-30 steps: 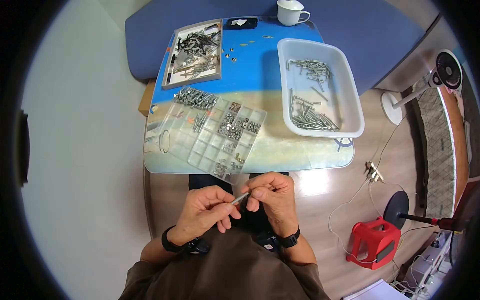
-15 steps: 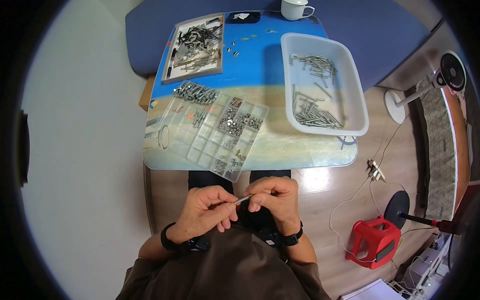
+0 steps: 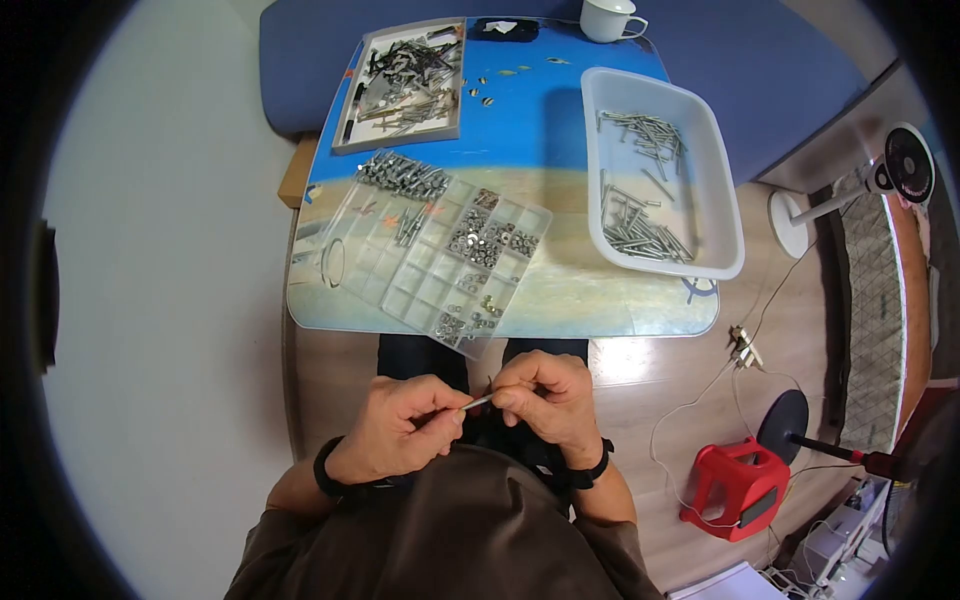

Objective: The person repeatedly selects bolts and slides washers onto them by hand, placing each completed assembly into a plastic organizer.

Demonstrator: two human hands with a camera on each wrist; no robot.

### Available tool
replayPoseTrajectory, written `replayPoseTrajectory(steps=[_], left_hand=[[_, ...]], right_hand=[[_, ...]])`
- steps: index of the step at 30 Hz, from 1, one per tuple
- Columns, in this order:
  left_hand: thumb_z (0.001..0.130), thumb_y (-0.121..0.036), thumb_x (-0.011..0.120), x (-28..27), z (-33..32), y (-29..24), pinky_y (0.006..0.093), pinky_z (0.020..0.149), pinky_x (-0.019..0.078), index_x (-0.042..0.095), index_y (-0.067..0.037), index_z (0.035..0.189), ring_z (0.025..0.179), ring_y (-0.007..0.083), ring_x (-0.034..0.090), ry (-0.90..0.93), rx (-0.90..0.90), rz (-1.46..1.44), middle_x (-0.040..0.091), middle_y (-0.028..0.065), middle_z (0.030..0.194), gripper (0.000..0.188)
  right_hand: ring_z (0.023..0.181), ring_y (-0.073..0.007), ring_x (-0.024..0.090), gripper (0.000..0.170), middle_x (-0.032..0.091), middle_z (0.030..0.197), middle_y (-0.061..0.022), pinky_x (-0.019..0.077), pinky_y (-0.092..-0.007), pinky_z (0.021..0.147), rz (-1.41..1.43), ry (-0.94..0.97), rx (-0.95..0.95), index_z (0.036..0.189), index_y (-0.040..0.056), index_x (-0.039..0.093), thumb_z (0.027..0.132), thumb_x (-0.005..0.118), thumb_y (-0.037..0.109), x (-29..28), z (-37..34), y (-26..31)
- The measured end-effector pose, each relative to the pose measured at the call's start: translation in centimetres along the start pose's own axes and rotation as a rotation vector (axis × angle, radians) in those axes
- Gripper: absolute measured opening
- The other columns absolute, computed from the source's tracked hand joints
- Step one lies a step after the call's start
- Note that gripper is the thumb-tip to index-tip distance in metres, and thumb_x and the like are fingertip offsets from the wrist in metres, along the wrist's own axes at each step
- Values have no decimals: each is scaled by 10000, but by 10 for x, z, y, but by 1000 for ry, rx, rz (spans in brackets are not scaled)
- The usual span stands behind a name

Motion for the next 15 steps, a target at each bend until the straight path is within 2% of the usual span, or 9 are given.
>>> replayPoseTrajectory(steps=[2,3,5,10,13,15], left_hand=[[843,-6,670,-4,-1,-26,284,496,518,634,-11,942,545,184,668,-48,275,309,662,92,678,106],[843,-6,670,-6,-1,-25,284,496,518,634,-11,942,545,184,668,-51,272,306,662,92,678,106],[798,11,679,-4,-4,-36,312,498,525,632,-5,944,566,239,668,-49,405,479,646,111,661,154],[780,23,676,-3,-8,-48,329,494,526,617,20,941,571,230,668,-15,526,581,642,106,668,172],[776,29,666,-3,-11,-48,326,493,526,616,20,948,570,232,664,11,569,620,641,110,679,180],[775,30,661,-6,-12,-48,324,491,526,621,10,954,567,233,660,15,578,641,639,114,682,185]], right_hand=[[495,-115,552,238,634,710,-93,441,-240,482,-55,9,18,797,-1,595,882,753,155,4,0,1],[495,-103,528,254,620,709,-74,413,-232,475,-108,17,33,794,13,579,887,753,174,6,0,0],[508,-101,516,276,613,709,-67,393,-235,475,-155,40,-11,790,24,564,899,741,206,8,2,-1],[538,-111,494,333,594,690,-57,369,-253,481,-207,38,-91,786,40,537,936,693,292,19,4,4],[521,-144,515,346,579,664,-60,384,-277,482,-328,84,-162,798,39,533,961,645,324,24,5,7],[509,-178,534,350,572,649,-57,391,-290,472,-518,110,-277,804,46,535,968,625,342,32,4,13]])
Point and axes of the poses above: each hand's wrist, its own z-axis towards the middle knuckle, its own x-axis out of the palm, y = z × x, the point moved 10 cm from there along z, towards the middle knuckle
